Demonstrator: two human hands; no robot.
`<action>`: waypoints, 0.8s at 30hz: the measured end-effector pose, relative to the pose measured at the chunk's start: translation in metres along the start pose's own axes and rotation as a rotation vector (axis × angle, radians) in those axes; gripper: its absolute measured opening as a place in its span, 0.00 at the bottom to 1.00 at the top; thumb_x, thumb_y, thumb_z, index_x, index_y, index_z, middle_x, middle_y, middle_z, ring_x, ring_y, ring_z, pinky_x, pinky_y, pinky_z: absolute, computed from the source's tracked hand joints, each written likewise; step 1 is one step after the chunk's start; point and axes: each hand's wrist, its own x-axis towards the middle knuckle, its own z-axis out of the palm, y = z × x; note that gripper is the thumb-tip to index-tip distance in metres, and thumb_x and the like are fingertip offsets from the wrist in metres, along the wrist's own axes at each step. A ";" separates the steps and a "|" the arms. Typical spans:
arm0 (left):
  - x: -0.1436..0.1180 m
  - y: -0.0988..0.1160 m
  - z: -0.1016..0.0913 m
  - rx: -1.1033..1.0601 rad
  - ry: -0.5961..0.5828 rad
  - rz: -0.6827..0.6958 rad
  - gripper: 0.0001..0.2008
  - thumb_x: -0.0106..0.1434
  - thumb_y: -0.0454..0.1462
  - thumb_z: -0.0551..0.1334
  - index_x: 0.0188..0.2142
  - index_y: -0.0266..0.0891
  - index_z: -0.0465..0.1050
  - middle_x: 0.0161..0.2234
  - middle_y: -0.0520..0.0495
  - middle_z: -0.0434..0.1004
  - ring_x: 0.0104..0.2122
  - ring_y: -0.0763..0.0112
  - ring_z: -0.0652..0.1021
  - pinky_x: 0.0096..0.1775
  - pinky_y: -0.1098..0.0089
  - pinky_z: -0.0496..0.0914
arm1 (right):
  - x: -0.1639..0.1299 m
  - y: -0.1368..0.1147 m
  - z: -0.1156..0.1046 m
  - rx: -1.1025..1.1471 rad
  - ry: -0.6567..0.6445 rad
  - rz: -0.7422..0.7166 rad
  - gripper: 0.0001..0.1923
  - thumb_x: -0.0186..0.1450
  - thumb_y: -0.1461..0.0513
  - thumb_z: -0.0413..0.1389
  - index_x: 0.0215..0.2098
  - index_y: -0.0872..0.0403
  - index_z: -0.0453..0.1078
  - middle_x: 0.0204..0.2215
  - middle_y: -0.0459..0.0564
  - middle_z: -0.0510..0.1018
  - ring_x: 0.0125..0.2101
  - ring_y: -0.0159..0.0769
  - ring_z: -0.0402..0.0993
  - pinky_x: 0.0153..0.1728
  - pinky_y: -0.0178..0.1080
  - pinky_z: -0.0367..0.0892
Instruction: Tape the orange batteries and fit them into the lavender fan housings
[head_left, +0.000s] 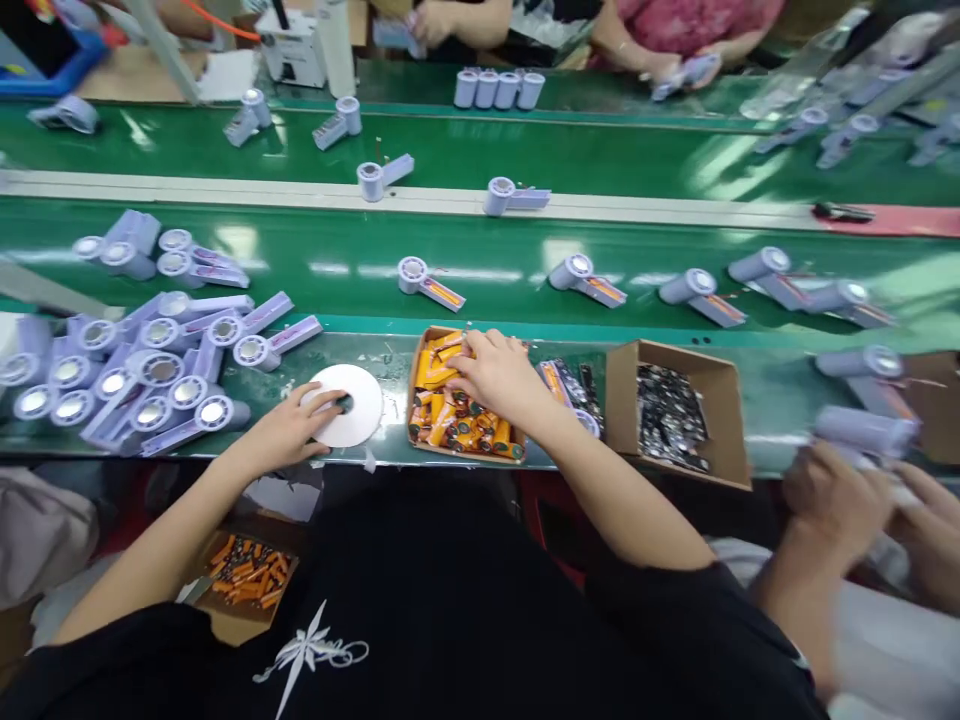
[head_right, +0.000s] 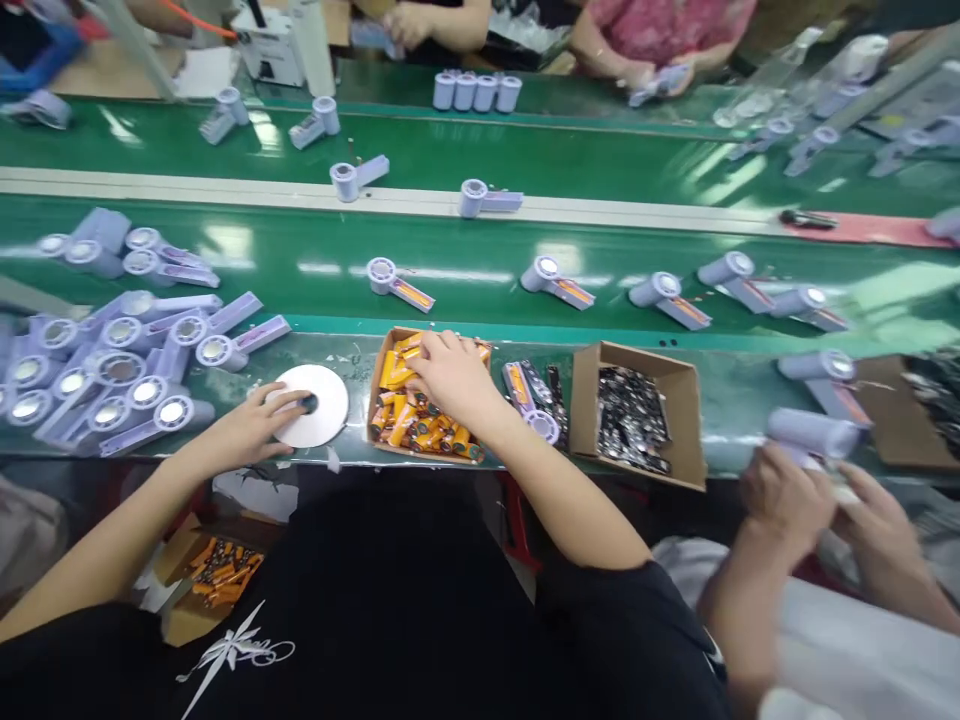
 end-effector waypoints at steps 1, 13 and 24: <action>0.000 0.003 -0.003 -0.009 -0.009 0.002 0.29 0.60 0.38 0.77 0.61 0.45 0.80 0.72 0.38 0.74 0.73 0.39 0.69 0.72 0.43 0.70 | -0.001 -0.002 -0.001 -0.029 0.014 0.006 0.13 0.77 0.53 0.65 0.53 0.49 0.87 0.51 0.62 0.81 0.52 0.54 0.70 0.47 0.47 0.61; 0.002 0.049 -0.016 -0.108 0.472 0.004 0.31 0.69 0.48 0.74 0.66 0.43 0.71 0.61 0.34 0.79 0.69 0.39 0.68 0.70 0.38 0.67 | -0.059 0.023 0.016 0.291 0.275 0.272 0.15 0.79 0.55 0.58 0.55 0.48 0.84 0.44 0.54 0.92 0.40 0.45 0.87 0.40 0.41 0.74; 0.046 0.060 -0.017 -0.116 0.525 0.086 0.33 0.66 0.49 0.76 0.67 0.47 0.72 0.61 0.37 0.80 0.67 0.40 0.68 0.68 0.40 0.67 | 0.001 0.016 0.010 0.342 0.232 0.411 0.23 0.74 0.67 0.50 0.64 0.63 0.73 0.57 0.73 0.82 0.52 0.58 0.84 0.53 0.55 0.78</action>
